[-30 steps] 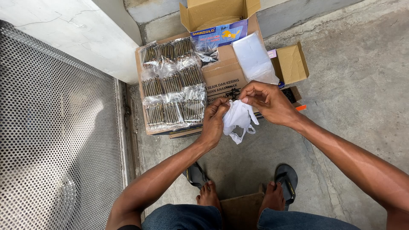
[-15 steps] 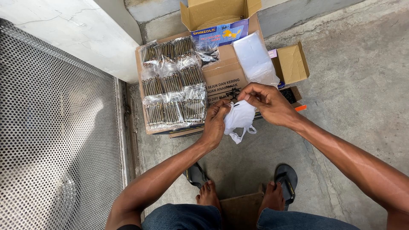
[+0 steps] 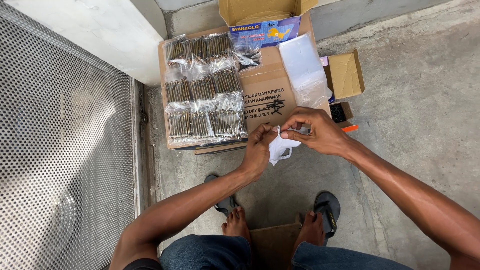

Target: The person sits on the floor and repeatedly wipes small metal parts with a white cloth. They pick up each part, wipe it, and place it into a small cardboard box next to a larger box containing packaged parts.

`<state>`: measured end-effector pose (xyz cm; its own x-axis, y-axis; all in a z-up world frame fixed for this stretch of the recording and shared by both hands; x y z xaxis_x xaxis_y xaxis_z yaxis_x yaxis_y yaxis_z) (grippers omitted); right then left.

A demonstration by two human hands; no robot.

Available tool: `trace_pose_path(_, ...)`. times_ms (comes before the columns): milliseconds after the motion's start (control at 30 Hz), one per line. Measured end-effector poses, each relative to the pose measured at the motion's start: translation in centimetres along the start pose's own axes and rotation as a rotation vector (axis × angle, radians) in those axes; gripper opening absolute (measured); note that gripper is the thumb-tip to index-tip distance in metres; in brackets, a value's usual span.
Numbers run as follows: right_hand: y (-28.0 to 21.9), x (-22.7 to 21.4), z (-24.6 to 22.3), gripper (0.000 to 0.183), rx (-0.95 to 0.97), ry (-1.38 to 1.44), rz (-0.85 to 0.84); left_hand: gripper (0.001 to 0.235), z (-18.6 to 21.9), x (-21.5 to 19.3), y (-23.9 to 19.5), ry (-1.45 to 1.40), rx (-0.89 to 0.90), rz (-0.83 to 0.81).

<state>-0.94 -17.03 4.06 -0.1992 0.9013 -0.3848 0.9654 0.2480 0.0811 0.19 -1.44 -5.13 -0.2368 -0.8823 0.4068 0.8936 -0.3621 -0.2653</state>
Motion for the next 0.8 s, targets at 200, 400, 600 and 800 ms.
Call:
trace_pose_path(200, -0.2, 1.9, 1.8, 0.009, 0.092, -0.132, -0.099, 0.017, -3.1, -1.7, -0.8, 0.045, -0.177, 0.109)
trace_pose_path(400, 0.2, 2.4, 2.8, 0.014, 0.13, -0.189, -0.119, 0.021, -2.6, -1.6, -0.9, 0.032, -0.23, 0.146)
trace_pose_path(600, 0.5, 3.7, 4.4, 0.012, 0.1, -0.239, -0.091, 0.02, -2.1, -2.0, -0.1, -0.065, -0.263, 0.232)
trace_pose_path(800, 1.0, 3.9, 4.1, 0.01, 0.123, -0.221, -0.099, 0.024, -3.4, -2.7, 0.4, -0.069, -0.277, 0.276)
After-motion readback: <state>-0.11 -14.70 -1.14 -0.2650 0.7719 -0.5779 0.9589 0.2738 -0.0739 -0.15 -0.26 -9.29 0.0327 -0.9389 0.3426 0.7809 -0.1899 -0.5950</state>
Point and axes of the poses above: each hand's wrist, its own y-axis towards the middle knuckle, its own x-axis out of the palm, z = x × y, the point moved 3 cm from there along y, towards the middle knuckle, and after that the axes turned 1 degree about x, right-handed, at the moved point
